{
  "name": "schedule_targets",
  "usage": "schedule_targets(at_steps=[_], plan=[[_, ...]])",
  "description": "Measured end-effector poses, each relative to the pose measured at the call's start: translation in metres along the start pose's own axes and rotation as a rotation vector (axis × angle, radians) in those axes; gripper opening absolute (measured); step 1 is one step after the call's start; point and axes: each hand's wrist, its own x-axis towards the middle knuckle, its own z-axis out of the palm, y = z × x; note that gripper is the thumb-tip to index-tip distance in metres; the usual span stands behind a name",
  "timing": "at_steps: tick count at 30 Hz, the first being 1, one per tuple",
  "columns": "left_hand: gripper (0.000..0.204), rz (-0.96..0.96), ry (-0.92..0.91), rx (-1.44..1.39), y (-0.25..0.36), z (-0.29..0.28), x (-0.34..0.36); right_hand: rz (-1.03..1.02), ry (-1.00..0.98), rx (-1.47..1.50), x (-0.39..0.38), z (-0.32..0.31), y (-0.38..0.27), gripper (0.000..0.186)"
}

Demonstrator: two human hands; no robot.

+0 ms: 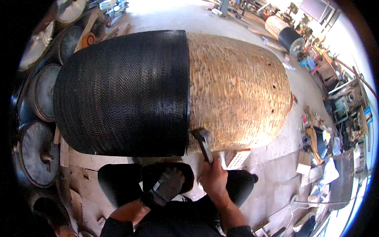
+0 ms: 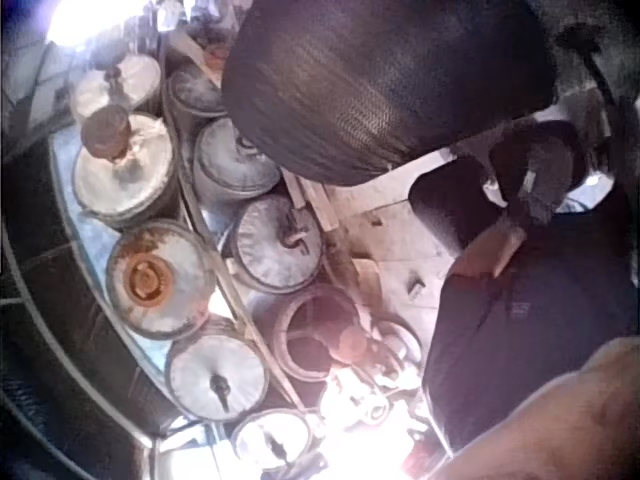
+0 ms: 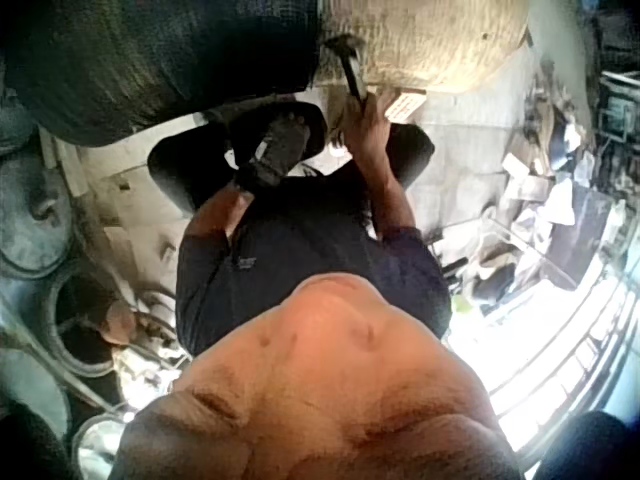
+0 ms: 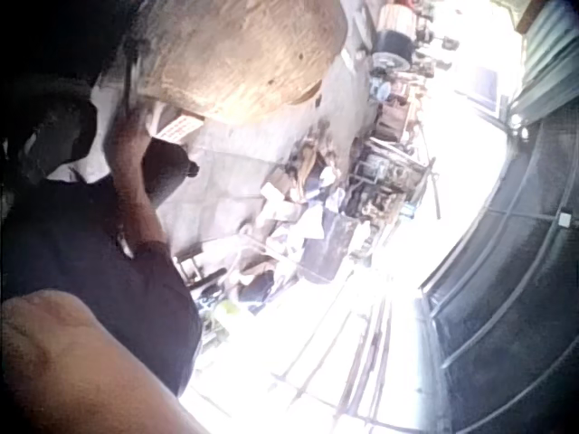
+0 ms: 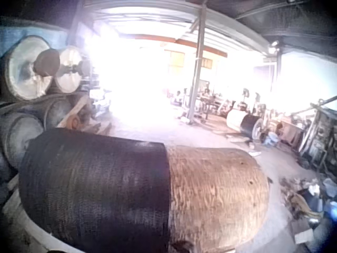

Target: The person nails a dark textured material onto a large cylindrical wooden frame using a hammer.

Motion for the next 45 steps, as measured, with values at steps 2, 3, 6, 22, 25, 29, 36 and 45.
schedule_targets(at_steps=[2, 3, 6, 22, 25, 29, 36, 45], plan=[[0.028, 0.038, 0.083, 0.047, -0.003, 0.007, 0.001, 0.036, 0.059, 0.198, -0.016, -0.010, -0.006, 0.011], [0.028, 0.061, 0.117, 0.072, -0.003, 0.008, 0.000, -0.064, 0.093, 0.147, -0.017, -0.009, -0.002, 0.012], [0.030, 0.091, 0.155, 0.083, -0.003, 0.004, 0.001, -0.069, 0.046, -0.024, -0.008, -0.004, 0.000, 0.013], [0.040, -0.158, 0.297, -0.076, -0.019, -0.048, -0.007, 0.590, -0.347, 0.774, 0.002, 0.011, -0.003, 0.027], [0.047, 0.001, 0.700, -0.231, -0.045, -0.074, 0.020, 0.341, -0.126, 0.420, -0.008, 0.012, 0.004, 0.016], [0.035, 0.002, 0.515, -0.221, -0.045, -0.088, 0.019, 0.161, 0.048, 0.152, -0.008, 0.004, -0.005, 0.012], [0.032, 0.140, 0.234, -0.130, -0.026, -0.039, -0.006, -0.134, 0.112, 0.137, -0.022, -0.004, 0.004, 0.021], [0.037, 0.119, 0.133, -0.095, -0.020, -0.024, -0.010, -0.041, 0.006, 0.122, -0.023, -0.002, -0.002, 0.013]])
